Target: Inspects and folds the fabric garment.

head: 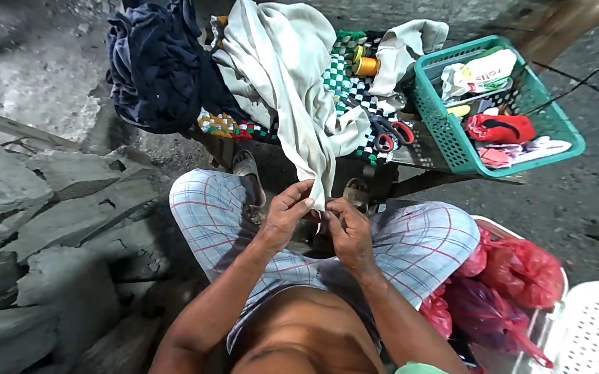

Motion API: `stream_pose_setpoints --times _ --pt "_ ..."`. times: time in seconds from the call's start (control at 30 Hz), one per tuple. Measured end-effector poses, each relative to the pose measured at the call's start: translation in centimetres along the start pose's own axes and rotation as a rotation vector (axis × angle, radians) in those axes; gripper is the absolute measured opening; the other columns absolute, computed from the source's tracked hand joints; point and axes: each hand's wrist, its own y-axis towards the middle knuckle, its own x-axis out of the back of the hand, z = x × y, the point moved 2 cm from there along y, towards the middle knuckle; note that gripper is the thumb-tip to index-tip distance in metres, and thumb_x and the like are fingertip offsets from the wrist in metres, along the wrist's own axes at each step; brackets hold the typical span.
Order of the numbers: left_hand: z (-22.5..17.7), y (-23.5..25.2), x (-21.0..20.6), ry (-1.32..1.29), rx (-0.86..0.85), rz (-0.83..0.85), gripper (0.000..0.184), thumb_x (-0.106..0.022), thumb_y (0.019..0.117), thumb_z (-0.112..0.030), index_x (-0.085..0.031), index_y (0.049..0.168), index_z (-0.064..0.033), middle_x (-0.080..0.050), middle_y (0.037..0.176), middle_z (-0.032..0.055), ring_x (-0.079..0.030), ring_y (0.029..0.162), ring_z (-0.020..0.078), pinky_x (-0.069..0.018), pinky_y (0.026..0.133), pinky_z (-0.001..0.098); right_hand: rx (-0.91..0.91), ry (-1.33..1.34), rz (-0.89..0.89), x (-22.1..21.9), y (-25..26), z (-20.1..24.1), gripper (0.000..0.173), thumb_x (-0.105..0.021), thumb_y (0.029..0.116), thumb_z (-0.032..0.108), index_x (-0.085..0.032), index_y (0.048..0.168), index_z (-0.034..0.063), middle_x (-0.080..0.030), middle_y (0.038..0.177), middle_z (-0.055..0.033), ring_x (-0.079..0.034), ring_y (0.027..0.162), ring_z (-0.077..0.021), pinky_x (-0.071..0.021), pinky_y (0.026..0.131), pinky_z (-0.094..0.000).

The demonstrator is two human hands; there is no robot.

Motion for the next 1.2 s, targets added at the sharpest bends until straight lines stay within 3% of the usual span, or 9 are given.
stream_pose_setpoints --times 0.2,0.27,0.43,0.6,0.87,0.97,1.07,1.13,1.2 --pt "-0.5 -0.2 -0.5 0.153 -0.019 0.043 0.064 -0.07 0.0912 -0.006 -0.045 0.15 -0.0049 -0.065 0.125 0.0174 -0.068 0.104 0.0246 -0.0589 0.091 0.0409 -0.025 -0.019 0.021 0.0 0.2 0.0 0.017 -0.057 0.1018 0.012 -0.071 0.1 0.0014 -0.07 0.099 -0.0066 -0.067 0.095 -0.0105 -0.0571 0.088 -0.0283" --pt "-0.5 -0.2 -0.6 0.253 -0.049 0.017 0.065 -0.072 0.09 -0.004 -0.047 0.149 -0.0081 -0.067 0.116 0.0147 -0.069 0.099 0.0232 -0.0601 0.088 0.0401 -0.027 -0.026 0.025 -0.2 0.2 0.0 0.017 -0.057 0.1022 0.011 -0.07 0.098 0.0013 -0.069 0.095 -0.0063 -0.066 0.092 -0.0096 -0.0568 0.086 -0.0267" --pt "-0.2 -0.7 -0.2 0.396 -0.089 -0.008 0.054 -0.066 0.0947 -0.001 -0.05 0.146 -0.0083 -0.066 0.094 0.0092 -0.066 0.082 0.0185 -0.0594 0.078 0.0354 -0.038 -0.104 -0.091 0.0 0.4 0.1 0.02 -0.055 0.1048 0.017 -0.067 0.102 0.0008 -0.068 0.094 -0.0053 -0.066 0.088 -0.0061 -0.0564 0.083 -0.023" --pt "0.5 -1.4 0.9 0.495 -0.099 -0.091 0.052 -0.064 0.0957 -0.004 -0.05 0.146 -0.0091 -0.065 0.09 0.0067 -0.065 0.077 0.0172 -0.0588 0.073 0.0335 -0.018 -0.163 -0.115 0.9 1.3 0.2 0.019 -0.057 0.1043 0.018 -0.067 0.104 0.0028 -0.067 0.087 -0.0031 -0.063 0.073 -0.0055 -0.0565 0.07 -0.0233" --pt "-3.3 -1.8 0.8 0.775 -0.405 -0.256 0.05 -0.064 0.0935 0.001 -0.054 0.141 -0.0073 -0.062 0.088 0.0033 -0.061 0.074 0.0137 -0.0568 0.065 0.0297 0.055 -0.294 -0.005 3.0 5.0 2.0 0.017 -0.058 0.1041 0.02 -0.068 0.105 0.0068 -0.068 0.09 -0.0023 -0.065 0.079 -0.009 -0.0573 0.074 -0.0303" --pt "-3.5 -2.3 0.7 0.961 -0.651 -0.321 0.037 -0.068 0.0935 -0.006 -0.061 0.13 -0.0025 -0.065 0.097 0.006 -0.064 0.085 0.0156 -0.0592 0.074 0.0329 0.096 -0.326 0.042 3.2 6.0 3.2 0.018 -0.058 0.1044 0.021 -0.068 0.104 0.007 -0.068 0.09 -0.003 -0.066 0.079 -0.0117 -0.0577 0.074 -0.033" --pt "-0.8 -3.9 -1.0 0.917 -0.844 -0.125 0.018 -0.062 0.0995 -0.016 -0.069 0.111 -0.0031 -0.071 0.106 0.0128 -0.069 0.101 0.0219 -0.0599 0.088 0.0387 0.124 -0.367 0.092 2.8 6.2 4.0 0.02 -0.058 0.1042 0.024 -0.07 0.103 0.0076 -0.069 0.091 -0.003 -0.067 0.083 -0.014 -0.0576 0.078 -0.0366" --pt "1.0 -4.5 -2.6 0.844 -0.801 0.018 0.02 -0.058 0.1008 -0.013 -0.069 0.112 -0.0005 -0.068 0.116 0.0193 -0.066 0.115 0.0285 -0.0567 0.1 0.0438 0.144 -0.377 0.117 2.4 6.2 4.3 0.02 -0.058 0.1043 0.023 -0.07 0.102 0.0078 -0.069 0.091 -0.0027 -0.067 0.085 -0.0141 -0.0574 0.08 -0.0366" --pt "2.3 -4.2 -3.3 0.791 -0.706 -0.001 0.026 -0.057 0.0986 -0.005 -0.064 0.122 0.0058 -0.062 0.13 0.0254 -0.062 0.124 0.0319 -0.0559 0.104 0.0447 0.149 -0.396 0.132 2.3 6.1 4.6 0.019 -0.058 0.1041 0.022 -0.07 0.101 0.0081 -0.069 0.09 -0.0024 -0.067 0.085 -0.0143 -0.0567 0.08 -0.0364"
